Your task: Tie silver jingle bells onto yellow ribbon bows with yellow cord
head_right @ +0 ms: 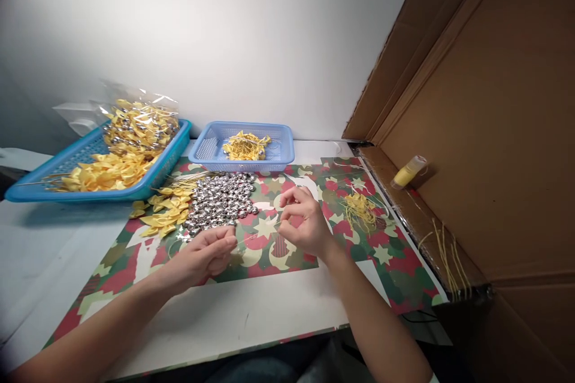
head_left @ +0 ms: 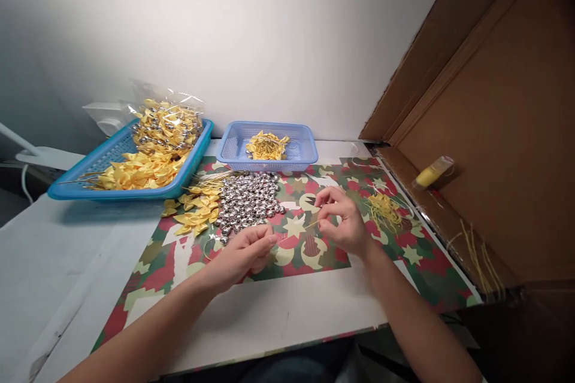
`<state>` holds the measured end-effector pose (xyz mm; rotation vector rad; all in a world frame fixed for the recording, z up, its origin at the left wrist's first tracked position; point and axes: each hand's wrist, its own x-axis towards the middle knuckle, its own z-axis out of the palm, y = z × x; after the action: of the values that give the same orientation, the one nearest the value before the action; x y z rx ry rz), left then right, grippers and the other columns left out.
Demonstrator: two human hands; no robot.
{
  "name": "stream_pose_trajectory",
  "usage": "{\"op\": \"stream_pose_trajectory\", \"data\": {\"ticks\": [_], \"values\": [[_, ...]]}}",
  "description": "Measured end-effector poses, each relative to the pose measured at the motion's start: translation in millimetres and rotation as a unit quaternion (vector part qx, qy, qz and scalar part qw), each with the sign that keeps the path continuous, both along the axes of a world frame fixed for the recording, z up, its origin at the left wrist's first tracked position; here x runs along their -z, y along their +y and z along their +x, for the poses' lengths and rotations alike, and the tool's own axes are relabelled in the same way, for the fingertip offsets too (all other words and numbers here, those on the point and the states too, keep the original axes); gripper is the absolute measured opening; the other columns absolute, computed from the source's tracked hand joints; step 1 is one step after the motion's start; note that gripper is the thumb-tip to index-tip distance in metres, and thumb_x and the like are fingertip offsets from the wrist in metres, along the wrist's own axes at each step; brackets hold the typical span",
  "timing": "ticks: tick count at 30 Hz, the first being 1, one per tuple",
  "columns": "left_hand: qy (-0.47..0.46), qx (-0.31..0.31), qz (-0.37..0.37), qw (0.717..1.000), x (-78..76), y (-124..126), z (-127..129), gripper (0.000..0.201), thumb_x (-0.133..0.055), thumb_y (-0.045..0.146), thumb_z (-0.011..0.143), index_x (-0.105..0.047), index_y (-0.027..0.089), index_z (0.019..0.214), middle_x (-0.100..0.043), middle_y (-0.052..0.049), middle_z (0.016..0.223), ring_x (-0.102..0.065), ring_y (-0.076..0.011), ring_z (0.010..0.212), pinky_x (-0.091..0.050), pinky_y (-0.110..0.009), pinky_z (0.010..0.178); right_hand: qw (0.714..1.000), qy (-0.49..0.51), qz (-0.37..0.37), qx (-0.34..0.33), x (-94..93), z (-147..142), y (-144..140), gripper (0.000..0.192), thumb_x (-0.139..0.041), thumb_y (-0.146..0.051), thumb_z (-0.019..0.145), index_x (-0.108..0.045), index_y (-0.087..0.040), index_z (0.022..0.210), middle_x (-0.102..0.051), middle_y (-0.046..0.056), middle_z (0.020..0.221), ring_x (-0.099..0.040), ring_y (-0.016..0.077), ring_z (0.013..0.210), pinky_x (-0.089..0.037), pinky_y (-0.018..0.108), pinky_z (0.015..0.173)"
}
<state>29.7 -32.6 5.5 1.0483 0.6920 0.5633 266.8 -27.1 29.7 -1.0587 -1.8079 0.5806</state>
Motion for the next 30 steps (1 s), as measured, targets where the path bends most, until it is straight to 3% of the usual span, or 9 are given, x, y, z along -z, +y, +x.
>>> {"op": "stream_pose_trajectory", "data": {"ticks": [5,11,16,19,22,24,26,28,30], "values": [[-0.060,0.054,-0.032,0.996,-1.4,-10.1,3.7,0.043,-0.060,0.052,0.085,-0.036,0.020,0.069,-0.020,0.010,0.055,-0.012,-0.0053,0.045,-0.013,-0.018,0.042,0.998,-0.045,0.050,-0.015,0.7,11.0,7.2,0.018,-0.052,-0.011,0.067,-0.055,-0.019,0.052,-0.056,0.003,0.084,-0.047,0.0183,0.083,-0.040,0.034,0.074],[-0.069,0.046,-0.022,0.996,0.5,-16.9,12.0,0.044,-0.060,0.052,0.085,-0.036,0.020,0.067,-0.020,0.010,0.054,-0.012,-0.0055,0.045,-0.014,-0.019,0.042,0.996,-0.048,0.070,0.016,11.2,12.7,16.7,0.019,-0.051,-0.013,0.071,-0.056,-0.019,0.054,-0.054,0.003,0.081,-0.048,0.0180,0.080,-0.040,0.035,0.076],[0.027,0.144,0.103,0.984,-15.1,-14.4,9.4,0.030,-0.066,0.042,0.081,-0.060,0.016,0.070,-0.054,-0.001,0.075,-0.049,-0.0119,0.071,-0.040,-0.023,0.066,0.998,-0.030,0.037,-0.048,11.7,1.2,9.0,0.016,-0.051,-0.016,0.073,-0.057,-0.020,0.059,-0.056,0.003,0.086,-0.050,0.0186,0.084,-0.040,0.037,0.080],[0.043,0.023,0.135,0.990,-22.9,-10.7,7.6,0.026,-0.067,0.043,0.080,-0.066,0.019,0.088,-0.059,-0.006,0.102,-0.055,-0.0214,0.097,-0.044,-0.030,0.083,0.995,-0.027,0.033,-0.094,6.8,-9.5,-0.4,0.016,-0.050,-0.016,0.072,-0.055,-0.020,0.057,-0.056,0.003,0.087,-0.049,0.0191,0.085,-0.040,0.037,0.080],[0.017,-0.098,0.120,0.988,-22.1,-12.2,12.3,0.034,-0.068,0.043,0.079,-0.061,0.023,0.107,-0.056,-0.007,0.121,-0.052,-0.0235,0.113,-0.043,-0.032,0.091,0.991,-0.033,0.035,-0.123,4.0,-19.5,-6.6,0.015,-0.049,-0.013,0.070,-0.056,-0.020,0.059,-0.056,0.004,0.090,-0.049,0.0195,0.087,-0.041,0.037,0.082],[-0.011,-0.045,0.056,0.997,-16.4,-16.1,18.3,0.033,-0.066,0.045,0.081,-0.059,0.020,0.102,-0.062,-0.008,0.112,-0.058,-0.0221,0.104,-0.045,-0.031,0.087,0.987,-0.055,0.037,-0.144,5.1,-24.8,-8.3,0.014,-0.050,-0.013,0.070,-0.059,-0.021,0.062,-0.057,0.004,0.091,-0.049,0.0192,0.087,-0.041,0.037,0.081],[-0.025,0.030,-0.036,0.999,-8.4,-20.3,24.2,0.034,-0.060,0.051,0.083,-0.055,0.017,0.084,-0.064,-0.005,0.078,-0.060,-0.0167,0.072,-0.046,-0.028,0.068,0.983,-0.085,0.034,-0.162,7.8,-28.4,-8.8,0.014,-0.052,-0.015,0.074,-0.061,-0.021,0.066,-0.057,0.004,0.091,-0.048,0.0190,0.086,-0.041,0.036,0.081],[-0.024,0.044,-0.103,0.993,-1.0,-22.8,27.9,0.040,-0.057,0.054,0.083,-0.045,0.018,0.069,-0.045,0.005,0.052,-0.039,-0.0080,0.045,-0.032,-0.020,0.048,0.979,-0.111,0.019,-0.168,10.3,-29.8,-8.7,0.014,-0.053,-0.016,0.078,-0.063,-0.021,0.069,-0.056,0.004,0.092,-0.047,0.0190,0.088,-0.041,0.036,0.081],[-0.019,0.022,-0.129,0.991,3.3,-22.8,28.7,0.044,-0.056,0.052,0.083,-0.035,0.020,0.062,-0.026,0.010,0.049,-0.018,-0.0054,0.043,-0.015,-0.019,0.042,0.979,-0.127,0.004,-0.158,11.0,-28.5,-7.9,0.015,-0.052,-0.017,0.081,-0.063,-0.020,0.071,-0.056,0.005,0.093,-0.046,0.0190,0.089,-0.041,0.036,0.083]]}}
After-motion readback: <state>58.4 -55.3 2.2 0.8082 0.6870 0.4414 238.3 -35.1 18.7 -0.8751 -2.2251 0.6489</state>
